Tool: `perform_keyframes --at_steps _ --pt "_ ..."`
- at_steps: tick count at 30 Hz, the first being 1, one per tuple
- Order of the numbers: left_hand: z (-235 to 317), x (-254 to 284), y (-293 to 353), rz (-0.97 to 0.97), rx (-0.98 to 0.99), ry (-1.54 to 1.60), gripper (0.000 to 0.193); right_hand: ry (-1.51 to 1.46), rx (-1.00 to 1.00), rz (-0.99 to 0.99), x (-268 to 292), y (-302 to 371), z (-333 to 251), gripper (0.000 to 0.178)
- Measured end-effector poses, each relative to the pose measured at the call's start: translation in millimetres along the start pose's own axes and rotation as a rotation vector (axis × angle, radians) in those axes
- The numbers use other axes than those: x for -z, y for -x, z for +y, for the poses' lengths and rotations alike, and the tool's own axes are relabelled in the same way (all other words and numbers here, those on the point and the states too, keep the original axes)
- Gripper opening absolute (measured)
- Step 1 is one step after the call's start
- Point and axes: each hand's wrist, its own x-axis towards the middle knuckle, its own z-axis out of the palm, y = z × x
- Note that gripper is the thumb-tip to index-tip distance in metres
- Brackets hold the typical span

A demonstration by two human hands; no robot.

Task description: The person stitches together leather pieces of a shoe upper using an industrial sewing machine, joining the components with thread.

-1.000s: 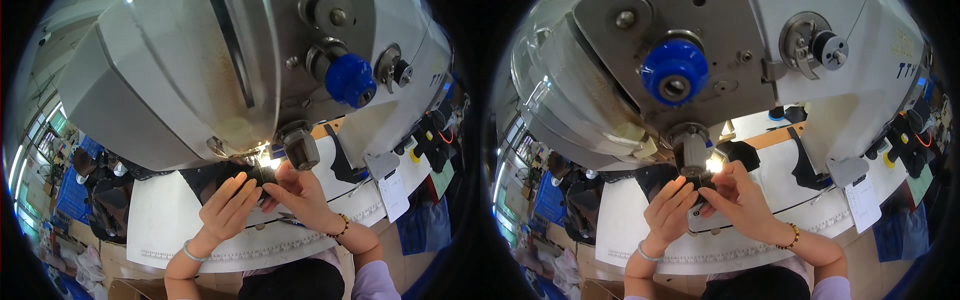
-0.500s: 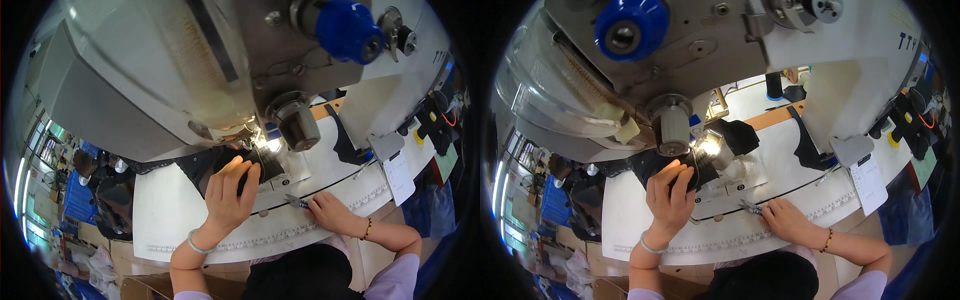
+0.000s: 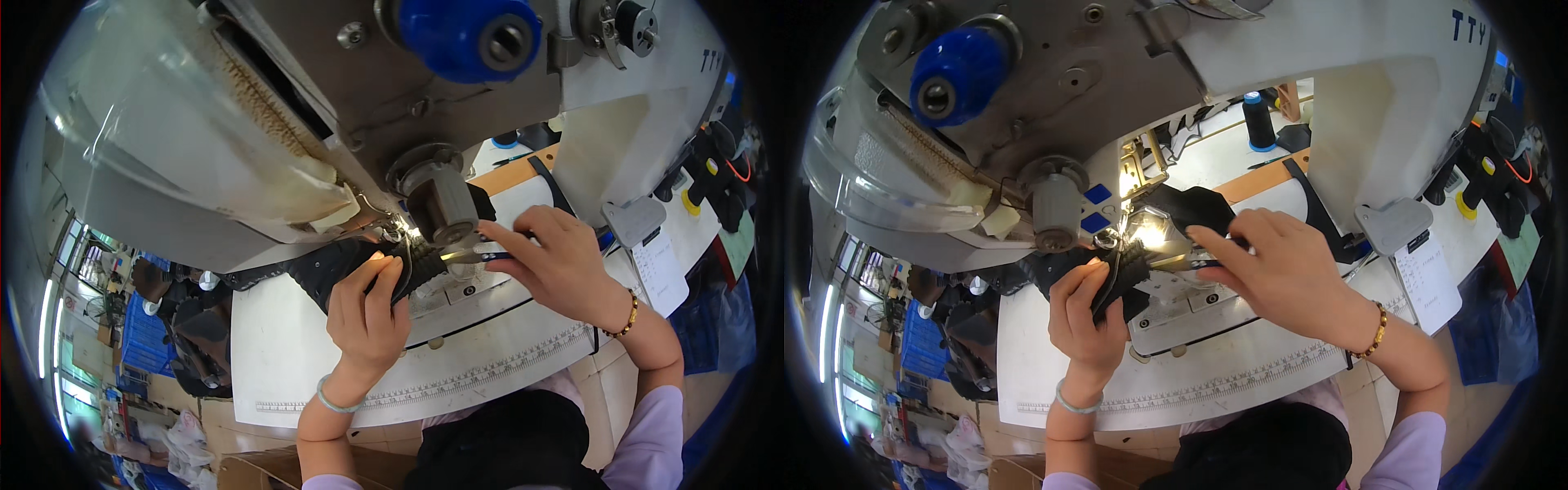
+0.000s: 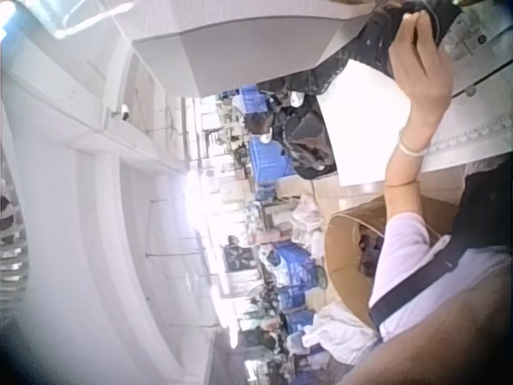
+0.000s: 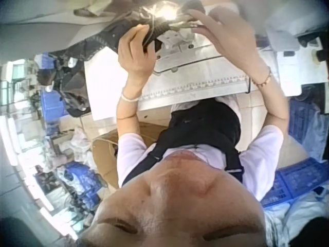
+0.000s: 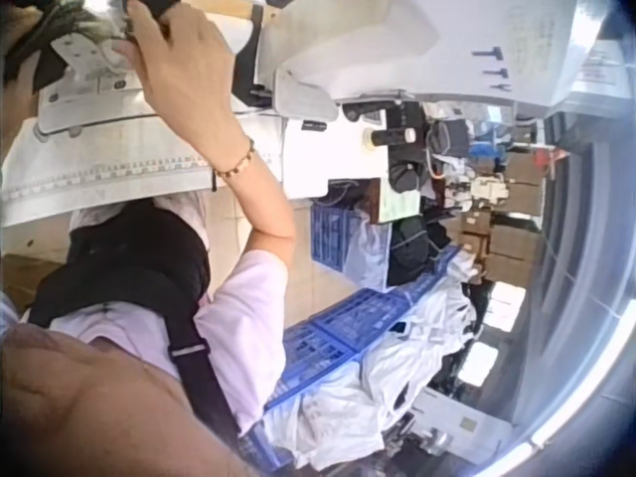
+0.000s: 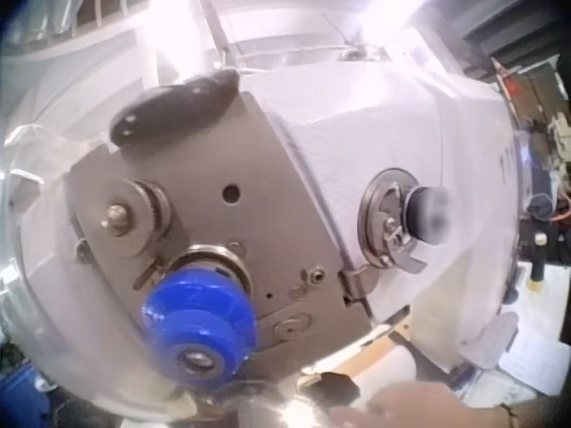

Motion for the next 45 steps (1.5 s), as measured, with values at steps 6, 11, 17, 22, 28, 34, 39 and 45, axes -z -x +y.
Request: perform_keyframes --at_steps 6,11,17,22,28,34,39,45 --pt "-2 -2 3 -0.011 -0.087 -0.006 0.029 -0.010 0.137 0.076 -10 -22 7 0.029" --pt "-3 4 8 -0.121 -0.128 0.029 0.037 0.024 0.096 0.064 -6 -20 4 0.029" --pt "-12 10 8 -0.179 -0.111 0.139 0.035 -0.136 -0.074 -0.011 11 -9 6 0.040" --pt "-10 8 9 -0.111 -0.170 0.112 0.033 -0.110 0.000 0.023 5 -10 -1 0.038" --pt "-13 6 12 -0.038 -0.197 0.084 0.019 -0.047 0.055 -0.082 18 -24 -2 0.036" --pt "-13 4 14 0.002 -0.204 0.082 0.017 -0.093 0.038 -0.114 21 -25 -4 0.037" --pt "-16 1 10 0.019 -0.258 0.060 0.019 -0.079 0.031 -0.112 16 -26 -2 0.033" --pt "-22 -4 8 0.008 -0.152 0.061 0.019 -0.032 0.022 -0.023 6 -25 -2 0.034"
